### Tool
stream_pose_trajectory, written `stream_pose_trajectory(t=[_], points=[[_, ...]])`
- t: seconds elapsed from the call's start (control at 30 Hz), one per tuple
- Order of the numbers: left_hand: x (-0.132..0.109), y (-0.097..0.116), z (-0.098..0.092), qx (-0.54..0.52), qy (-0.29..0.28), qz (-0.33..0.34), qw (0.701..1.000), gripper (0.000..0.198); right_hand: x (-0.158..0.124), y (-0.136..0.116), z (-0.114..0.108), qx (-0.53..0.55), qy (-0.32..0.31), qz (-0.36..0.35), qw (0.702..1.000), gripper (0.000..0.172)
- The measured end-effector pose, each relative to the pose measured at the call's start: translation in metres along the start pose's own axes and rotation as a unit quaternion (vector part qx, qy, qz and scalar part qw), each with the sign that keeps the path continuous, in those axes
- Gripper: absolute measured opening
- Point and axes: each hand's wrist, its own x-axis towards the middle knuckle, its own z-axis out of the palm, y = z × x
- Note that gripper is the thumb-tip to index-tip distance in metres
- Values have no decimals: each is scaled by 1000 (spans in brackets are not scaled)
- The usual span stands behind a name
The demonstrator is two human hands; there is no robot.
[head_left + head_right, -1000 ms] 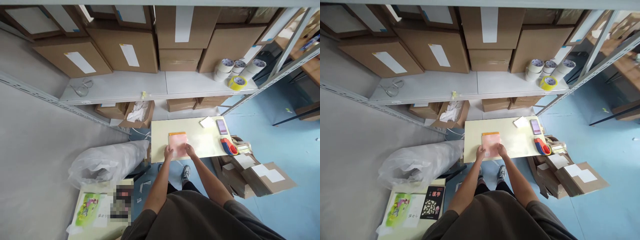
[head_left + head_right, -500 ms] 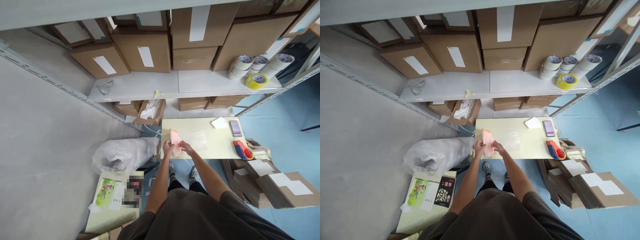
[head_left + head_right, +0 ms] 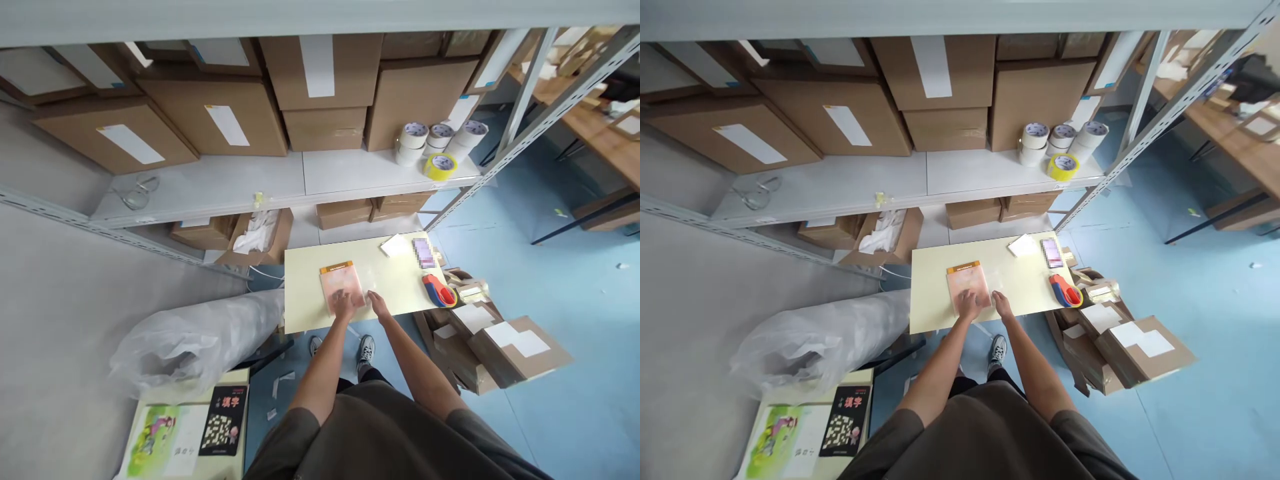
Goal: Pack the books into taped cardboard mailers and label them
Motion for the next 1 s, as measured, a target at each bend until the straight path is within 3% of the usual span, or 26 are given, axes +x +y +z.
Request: stream_pose_trajectory(t=[0.07,0.17,0.27,0.37,0.5,0.6,0.7,0.8,0.87,0.93,1.0], points=[[-3,-10,2,-13,18,4,1000,33,8,-5,0,-15,-5,-26,1000,60],[-9,-28,-8,-59,75,-4,995,42,18,-11,10,-19,-43,-21,999,61],[-18,-49,-25,-101,147,-90,980,47,22,-12,23,-30,-79,-7,996,59],[-27,-67,-39,-179,128,-153,964,44,22,-10,32,-31,-72,13,997,57],[-34,-83,-59,-305,95,-163,933,33,17,-8,46,-31,-66,36,997,60],[-36,-94,-83,-349,117,-193,909,20,9,-8,68,-11,-96,38,995,60],[-38,-103,-116,-354,158,-183,903,21,0,-7,102,24,-162,45,986,57],[-41,-100,-144,-322,195,-142,915,29,-8,-8,139,9,-217,64,974,49],[-44,-88,-151,-283,197,-113,932,29,-10,-9,156,-5,-222,74,972,42],[-46,-71,-147,-246,186,-87,947,31,-10,-10,159,6,-183,80,980,37],[-47,-51,-132,-207,164,-60,963,37,-9,-10,145,31,-129,82,988,37]])
